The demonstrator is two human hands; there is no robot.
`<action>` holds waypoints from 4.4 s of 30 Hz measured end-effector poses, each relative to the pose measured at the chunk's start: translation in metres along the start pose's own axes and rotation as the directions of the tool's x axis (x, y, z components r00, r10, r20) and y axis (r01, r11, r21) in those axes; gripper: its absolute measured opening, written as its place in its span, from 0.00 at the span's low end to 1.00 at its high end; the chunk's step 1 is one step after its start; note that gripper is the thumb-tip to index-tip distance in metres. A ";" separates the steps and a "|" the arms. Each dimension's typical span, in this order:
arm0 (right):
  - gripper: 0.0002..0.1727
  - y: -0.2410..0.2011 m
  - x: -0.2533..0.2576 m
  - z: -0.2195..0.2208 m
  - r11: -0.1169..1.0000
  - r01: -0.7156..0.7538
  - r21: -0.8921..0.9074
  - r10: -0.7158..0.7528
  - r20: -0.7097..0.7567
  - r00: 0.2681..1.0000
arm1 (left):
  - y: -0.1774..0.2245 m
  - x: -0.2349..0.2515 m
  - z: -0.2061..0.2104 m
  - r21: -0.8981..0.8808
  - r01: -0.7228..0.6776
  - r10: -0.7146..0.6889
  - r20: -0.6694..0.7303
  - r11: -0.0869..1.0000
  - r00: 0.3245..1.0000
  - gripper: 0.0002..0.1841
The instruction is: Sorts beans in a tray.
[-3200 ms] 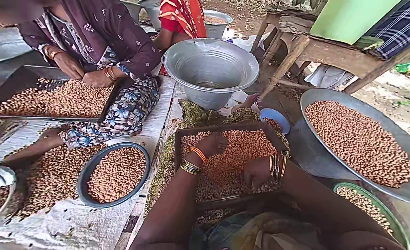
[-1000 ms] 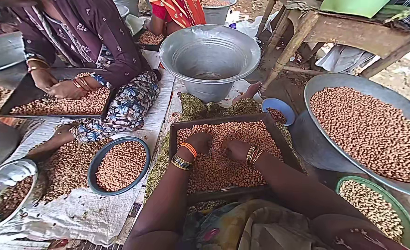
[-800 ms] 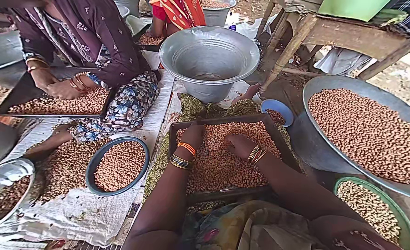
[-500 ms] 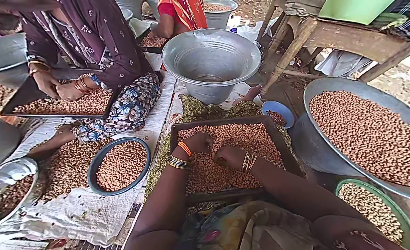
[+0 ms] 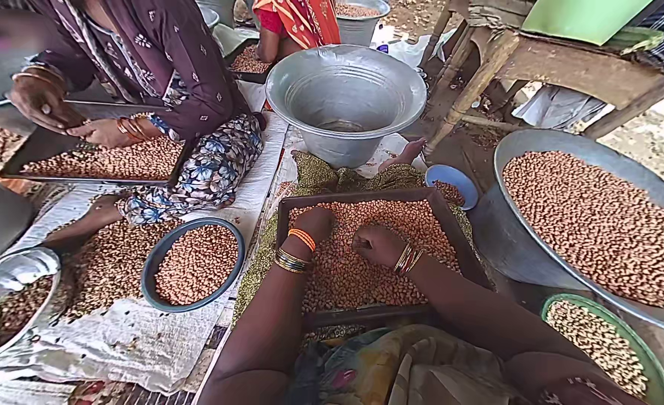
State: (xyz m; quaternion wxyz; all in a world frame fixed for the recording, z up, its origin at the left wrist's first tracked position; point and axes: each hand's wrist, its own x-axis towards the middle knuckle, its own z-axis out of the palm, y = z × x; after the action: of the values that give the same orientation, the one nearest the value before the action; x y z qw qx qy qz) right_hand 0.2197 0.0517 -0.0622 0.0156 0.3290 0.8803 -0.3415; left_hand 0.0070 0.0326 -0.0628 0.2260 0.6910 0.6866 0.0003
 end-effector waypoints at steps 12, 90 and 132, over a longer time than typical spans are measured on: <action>0.13 0.017 0.003 -0.005 0.986 -0.013 0.167 0.012 0.009 1.000 | 0.019 -0.008 0.000 -0.144 -0.359 0.386 0.379 0.922 0.841 0.12; 0.12 -0.009 -0.001 0.016 0.933 0.295 -0.204 -0.191 0.414 0.890 | -0.002 0.002 0.008 -0.218 -0.185 0.153 -0.156 0.958 0.976 0.08; 0.16 0.000 -0.005 0.004 0.979 0.180 -0.090 -0.064 0.709 0.702 | -0.002 0.003 -0.012 -0.347 -0.082 0.033 -0.145 0.934 0.989 0.11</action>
State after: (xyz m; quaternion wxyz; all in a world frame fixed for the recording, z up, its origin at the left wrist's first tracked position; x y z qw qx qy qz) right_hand 0.2229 0.0471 -0.0642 0.3517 0.1130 0.8513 -0.3727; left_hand 0.0018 0.0391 -0.0536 0.2984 0.6574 0.6689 0.1771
